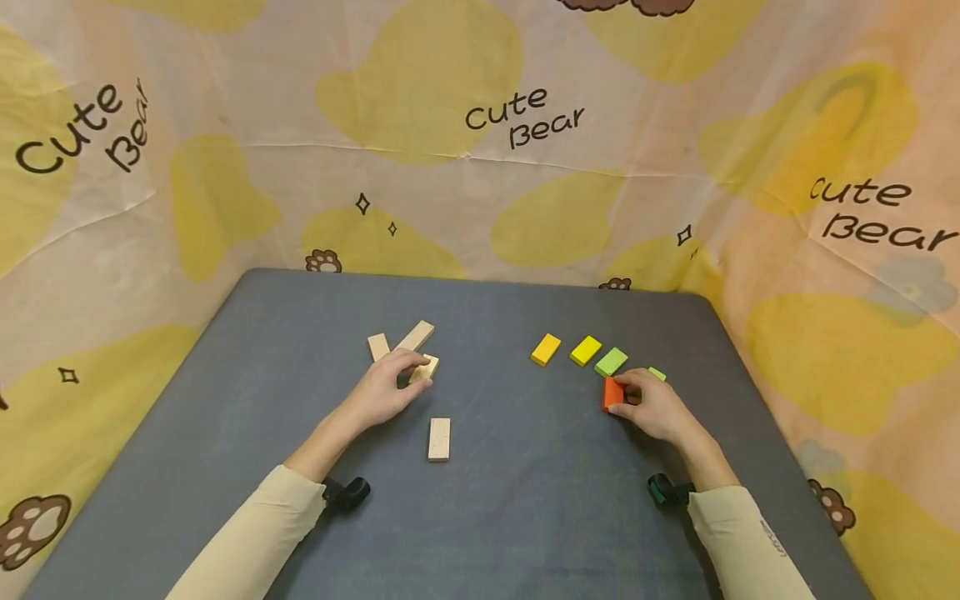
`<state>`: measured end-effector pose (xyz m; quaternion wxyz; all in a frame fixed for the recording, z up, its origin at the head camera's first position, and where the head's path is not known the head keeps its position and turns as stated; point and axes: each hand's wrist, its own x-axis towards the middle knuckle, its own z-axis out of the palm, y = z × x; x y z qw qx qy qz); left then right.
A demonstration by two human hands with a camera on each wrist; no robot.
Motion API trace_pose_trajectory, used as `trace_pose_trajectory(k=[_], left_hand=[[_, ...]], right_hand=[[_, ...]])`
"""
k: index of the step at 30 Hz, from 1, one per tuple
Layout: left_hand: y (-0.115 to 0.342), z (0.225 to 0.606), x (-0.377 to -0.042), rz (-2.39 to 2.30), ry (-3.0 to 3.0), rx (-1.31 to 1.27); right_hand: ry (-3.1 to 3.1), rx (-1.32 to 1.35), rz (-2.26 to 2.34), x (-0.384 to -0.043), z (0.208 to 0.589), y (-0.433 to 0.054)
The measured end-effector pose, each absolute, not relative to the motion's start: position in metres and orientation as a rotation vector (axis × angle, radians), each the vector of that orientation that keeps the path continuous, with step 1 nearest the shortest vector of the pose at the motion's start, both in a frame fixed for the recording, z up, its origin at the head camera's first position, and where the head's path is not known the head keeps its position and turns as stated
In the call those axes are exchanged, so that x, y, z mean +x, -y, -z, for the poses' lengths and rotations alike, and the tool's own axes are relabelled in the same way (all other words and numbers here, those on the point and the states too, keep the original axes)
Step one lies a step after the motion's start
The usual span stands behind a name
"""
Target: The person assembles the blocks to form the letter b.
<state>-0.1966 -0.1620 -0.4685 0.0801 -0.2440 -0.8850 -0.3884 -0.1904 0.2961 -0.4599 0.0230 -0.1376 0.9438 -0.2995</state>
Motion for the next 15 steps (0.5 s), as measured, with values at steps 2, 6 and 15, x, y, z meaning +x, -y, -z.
trace_pose_trajectory(k=[2,6,15], left_hand=[[0.162,0.47,-0.201,1.182,2.654,-0.713],[0.16,0.473,-0.209,1.196,2.685,-0.678],[0.158,0.478,-0.222,1.14,2.824,-0.655]], right_hand=[[-2.918,-0.425,0.931,-0.19,0.46,-0.296],[-2.917,-0.421,0.937,-0.19,0.46,-0.297],[-2.926,-0.435,0.932,-0.191,0.461,-0.298]])
